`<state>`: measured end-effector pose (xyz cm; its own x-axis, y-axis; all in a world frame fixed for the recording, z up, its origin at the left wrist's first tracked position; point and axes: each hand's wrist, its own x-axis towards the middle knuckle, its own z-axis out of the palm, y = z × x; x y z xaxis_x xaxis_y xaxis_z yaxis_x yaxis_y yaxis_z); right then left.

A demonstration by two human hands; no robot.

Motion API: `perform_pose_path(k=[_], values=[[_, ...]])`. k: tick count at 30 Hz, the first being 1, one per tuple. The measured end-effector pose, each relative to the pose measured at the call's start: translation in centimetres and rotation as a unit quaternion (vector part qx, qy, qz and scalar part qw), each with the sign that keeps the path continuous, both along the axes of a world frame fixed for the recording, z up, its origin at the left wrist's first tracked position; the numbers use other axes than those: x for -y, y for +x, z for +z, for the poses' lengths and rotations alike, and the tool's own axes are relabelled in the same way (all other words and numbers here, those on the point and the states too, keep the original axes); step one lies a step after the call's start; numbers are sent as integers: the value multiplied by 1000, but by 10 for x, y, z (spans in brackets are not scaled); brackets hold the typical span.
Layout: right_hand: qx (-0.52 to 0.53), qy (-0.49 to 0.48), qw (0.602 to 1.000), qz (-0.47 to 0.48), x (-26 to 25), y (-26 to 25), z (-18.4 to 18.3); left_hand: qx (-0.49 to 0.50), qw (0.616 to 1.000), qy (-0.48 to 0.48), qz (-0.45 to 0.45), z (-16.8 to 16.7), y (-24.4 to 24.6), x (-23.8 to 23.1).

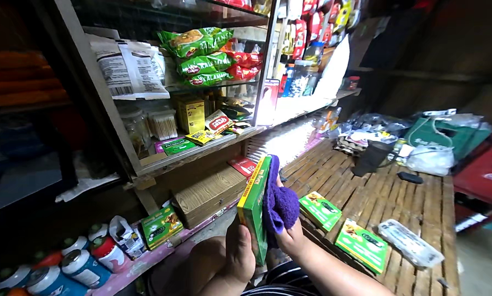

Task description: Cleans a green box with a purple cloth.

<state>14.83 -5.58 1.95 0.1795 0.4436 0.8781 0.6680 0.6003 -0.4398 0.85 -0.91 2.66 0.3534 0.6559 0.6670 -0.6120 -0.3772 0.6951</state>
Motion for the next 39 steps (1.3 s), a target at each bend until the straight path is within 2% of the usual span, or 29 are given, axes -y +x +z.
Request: perform_pose_path(k=[3, 7, 8, 10, 12, 13, 14, 15, 16, 18, 24, 28, 33, 39], values=[[23, -17, 1000, 9, 2, -10, -4, 3, 1000, -7, 12, 2, -1, -1], [25, -25, 999, 24, 5, -24, -5, -22, 997, -69, -32, 3, -5, -2], [27, -22, 999, 23, 6, -27, -4, -56, 994, -88, -29, 3, -10, 0], [45, -20, 999, 9, 7, -29, -4, -203, 973, -105, 26, -8, -23, -5], [63, -12, 998, 5, 8, -30, -2, -350, 929, -4, 118, -27, -31, -14], [69, -6, 998, 6, 9, -30, 0, -373, 911, 59, 166, -28, -32, -12], [74, -5, 997, 7, 10, -29, 1, -362, 905, 98, 202, -18, -29, -6], [78, -4, 997, 8, 11, -27, 3, -414, 899, 47, 137, 22, -31, 9], [79, -2, 997, 8, 11, -25, 5, -395, 914, 10, 97, 40, -29, 17], [71, -1, 997, 8, 12, -20, 7, -280, 958, 29, 58, 21, -17, 11], [19, 5, 999, 25, 10, -8, 10, -102, 989, 110, 11, -11, 6, 1], [-17, 12, 999, -30, 12, -2, 2, -69, 994, 85, -26, -19, 12, 0], [-68, 12, 997, -43, 10, 4, 2, -82, 992, 91, -31, -19, 10, 2], [-127, 10, 992, -7, 5, 20, -5, -72, 991, 106, -40, -22, 11, 2]])
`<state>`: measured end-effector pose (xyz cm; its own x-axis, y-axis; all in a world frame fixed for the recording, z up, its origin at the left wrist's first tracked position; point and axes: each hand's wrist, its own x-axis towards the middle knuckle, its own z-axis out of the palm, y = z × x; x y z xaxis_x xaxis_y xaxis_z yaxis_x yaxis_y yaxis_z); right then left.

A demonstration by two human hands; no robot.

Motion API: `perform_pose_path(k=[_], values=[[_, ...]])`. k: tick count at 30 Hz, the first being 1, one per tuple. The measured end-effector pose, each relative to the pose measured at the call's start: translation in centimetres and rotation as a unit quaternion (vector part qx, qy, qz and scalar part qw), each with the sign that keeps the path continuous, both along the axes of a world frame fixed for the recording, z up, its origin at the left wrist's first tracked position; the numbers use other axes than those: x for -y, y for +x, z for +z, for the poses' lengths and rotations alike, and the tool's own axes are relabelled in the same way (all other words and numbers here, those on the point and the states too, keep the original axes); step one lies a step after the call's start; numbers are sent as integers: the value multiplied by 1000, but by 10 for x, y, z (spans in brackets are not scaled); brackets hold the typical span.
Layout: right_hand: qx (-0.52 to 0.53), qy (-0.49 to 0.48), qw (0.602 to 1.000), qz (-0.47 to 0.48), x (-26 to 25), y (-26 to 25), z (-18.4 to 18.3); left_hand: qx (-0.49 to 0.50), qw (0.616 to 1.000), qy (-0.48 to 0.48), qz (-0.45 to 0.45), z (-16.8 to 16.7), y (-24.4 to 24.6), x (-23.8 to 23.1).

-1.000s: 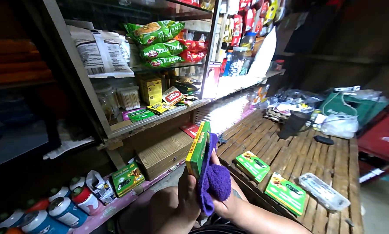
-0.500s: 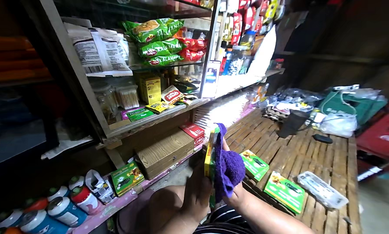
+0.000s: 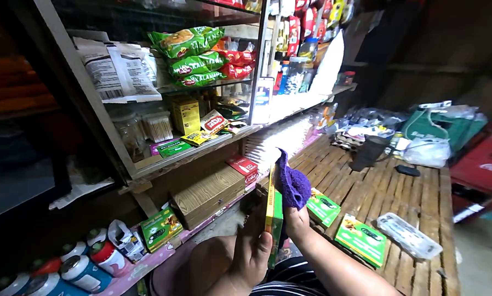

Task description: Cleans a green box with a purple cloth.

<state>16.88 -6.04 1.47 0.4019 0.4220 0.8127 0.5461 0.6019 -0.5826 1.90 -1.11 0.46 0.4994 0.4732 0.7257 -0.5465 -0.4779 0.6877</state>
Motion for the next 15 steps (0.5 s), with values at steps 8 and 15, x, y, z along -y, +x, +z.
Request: perform_pose_path(k=[8, 15], values=[[-77, 17, 997, 7, -5, -1, 3, 6, 1000, 15, -8, 0, 1, 0], [-106, 21, 994, 1, -7, 1, 2, 7, 999, 28, -15, 4, -1, 0]])
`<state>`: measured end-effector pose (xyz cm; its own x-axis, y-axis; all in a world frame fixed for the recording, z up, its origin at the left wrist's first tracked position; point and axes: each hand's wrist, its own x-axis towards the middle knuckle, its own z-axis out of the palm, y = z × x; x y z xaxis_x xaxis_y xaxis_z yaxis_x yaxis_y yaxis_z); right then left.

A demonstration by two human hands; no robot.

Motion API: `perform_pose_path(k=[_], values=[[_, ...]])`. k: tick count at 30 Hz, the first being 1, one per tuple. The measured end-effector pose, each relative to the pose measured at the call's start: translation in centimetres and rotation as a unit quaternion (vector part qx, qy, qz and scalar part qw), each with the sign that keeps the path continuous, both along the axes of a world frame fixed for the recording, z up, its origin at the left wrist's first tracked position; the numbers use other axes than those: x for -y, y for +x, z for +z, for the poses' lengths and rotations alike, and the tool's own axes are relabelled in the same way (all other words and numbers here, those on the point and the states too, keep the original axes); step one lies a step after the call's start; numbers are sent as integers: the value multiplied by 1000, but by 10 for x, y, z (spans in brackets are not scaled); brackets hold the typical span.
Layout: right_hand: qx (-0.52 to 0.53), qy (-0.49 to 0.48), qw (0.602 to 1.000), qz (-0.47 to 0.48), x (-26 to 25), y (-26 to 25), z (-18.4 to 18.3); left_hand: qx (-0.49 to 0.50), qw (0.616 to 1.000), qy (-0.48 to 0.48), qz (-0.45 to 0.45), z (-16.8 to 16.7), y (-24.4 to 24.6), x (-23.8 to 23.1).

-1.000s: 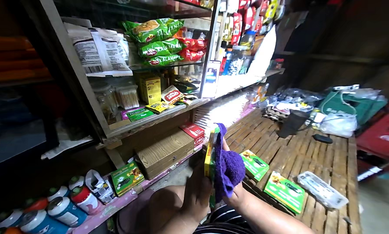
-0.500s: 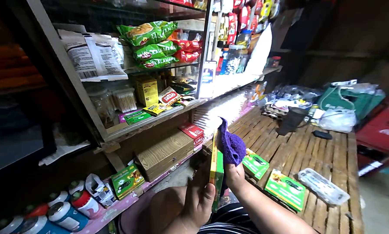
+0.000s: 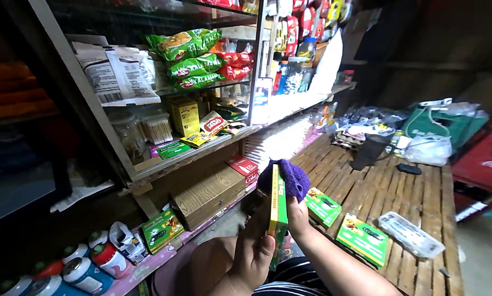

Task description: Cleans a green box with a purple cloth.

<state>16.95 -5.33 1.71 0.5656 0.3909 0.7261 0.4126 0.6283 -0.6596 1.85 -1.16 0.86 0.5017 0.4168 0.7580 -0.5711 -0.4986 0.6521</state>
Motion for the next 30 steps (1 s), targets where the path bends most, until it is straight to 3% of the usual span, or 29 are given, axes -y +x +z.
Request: perform_pose_path(k=[9, 12, 18, 22, 26, 30], values=[[-105, -28, 994, 31, -1, 1, 6, -1, 1000, 7, -1, 1, 0, 1], [-145, -83, 985, 35, 2, 4, 10, 5, 1000, -7, 0, 1, -1, 2], [-225, -190, 948, 122, 8, 16, 18, -16, 986, -167, 11, 12, -7, 0], [-239, -234, 918, 213, 11, 24, 24, 24, 959, -283, -26, 20, -9, -11], [-210, -252, 898, 294, 11, 35, 19, 71, 934, -339, -84, 32, -11, -15], [-209, -221, 893, 331, 14, 35, 23, 77, 933, -340, -87, 35, -10, -16]])
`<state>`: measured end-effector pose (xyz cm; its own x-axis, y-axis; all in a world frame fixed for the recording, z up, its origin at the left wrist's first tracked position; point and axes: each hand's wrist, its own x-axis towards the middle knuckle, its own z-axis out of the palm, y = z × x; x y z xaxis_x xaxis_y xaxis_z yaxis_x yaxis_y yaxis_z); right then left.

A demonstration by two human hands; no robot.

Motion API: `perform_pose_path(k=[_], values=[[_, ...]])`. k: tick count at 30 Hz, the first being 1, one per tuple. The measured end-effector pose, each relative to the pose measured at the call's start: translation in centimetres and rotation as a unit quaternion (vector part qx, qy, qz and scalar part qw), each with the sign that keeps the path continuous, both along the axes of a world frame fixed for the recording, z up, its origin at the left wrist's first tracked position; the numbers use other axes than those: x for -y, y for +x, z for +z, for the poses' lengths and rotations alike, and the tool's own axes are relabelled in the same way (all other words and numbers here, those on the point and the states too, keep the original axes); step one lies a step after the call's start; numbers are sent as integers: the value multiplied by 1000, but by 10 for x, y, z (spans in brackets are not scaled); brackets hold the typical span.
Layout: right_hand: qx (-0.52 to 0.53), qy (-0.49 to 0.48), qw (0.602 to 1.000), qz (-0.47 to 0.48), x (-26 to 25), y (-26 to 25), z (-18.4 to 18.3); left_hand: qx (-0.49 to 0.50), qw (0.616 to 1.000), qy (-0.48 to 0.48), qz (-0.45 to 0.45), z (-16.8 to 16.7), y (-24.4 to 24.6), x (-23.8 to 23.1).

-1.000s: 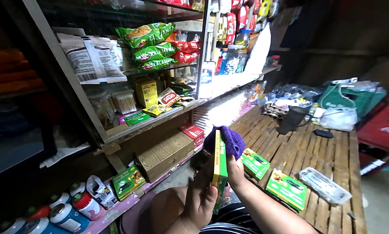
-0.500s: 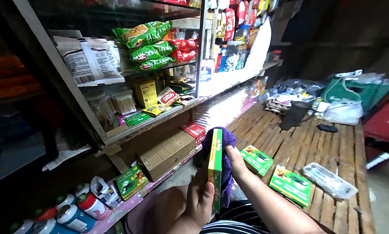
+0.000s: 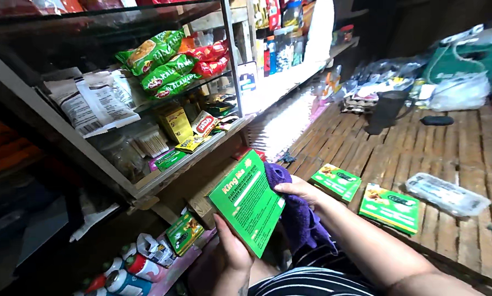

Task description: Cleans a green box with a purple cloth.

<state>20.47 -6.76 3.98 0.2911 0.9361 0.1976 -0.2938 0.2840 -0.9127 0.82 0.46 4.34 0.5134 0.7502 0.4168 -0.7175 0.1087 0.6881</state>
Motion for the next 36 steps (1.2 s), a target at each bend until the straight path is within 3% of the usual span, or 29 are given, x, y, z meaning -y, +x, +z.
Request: perform_pose_path(k=[8, 13, 16, 19, 22, 25, 31, 36], values=[[-37, 46, 998, -31, 1, -8, 6, 22, 999, 15, -22, -2, 0, -3], [-32, 58, 993, -95, 0, -9, 11, -15, 999, -26, 23, 5, 3, -4], [-35, 68, 986, -151, -3, -8, 8, -73, 990, 88, 88, -3, 5, -13], [-42, 68, 971, -225, -6, -9, 8, -105, 955, 221, 165, -11, 7, -16], [-30, 81, 950, -299, -9, -11, 7, -121, 921, 326, 173, -19, 9, -10], [10, 102, 932, -347, -9, -13, 2, -162, 899, 381, 143, -25, 13, -1], [127, 253, 887, -365, -8, -28, -12, -147, 931, 332, 40, -32, 18, 8], [302, 339, 814, -362, -7, -35, -23, -81, 950, 302, 22, -38, 16, 12]])
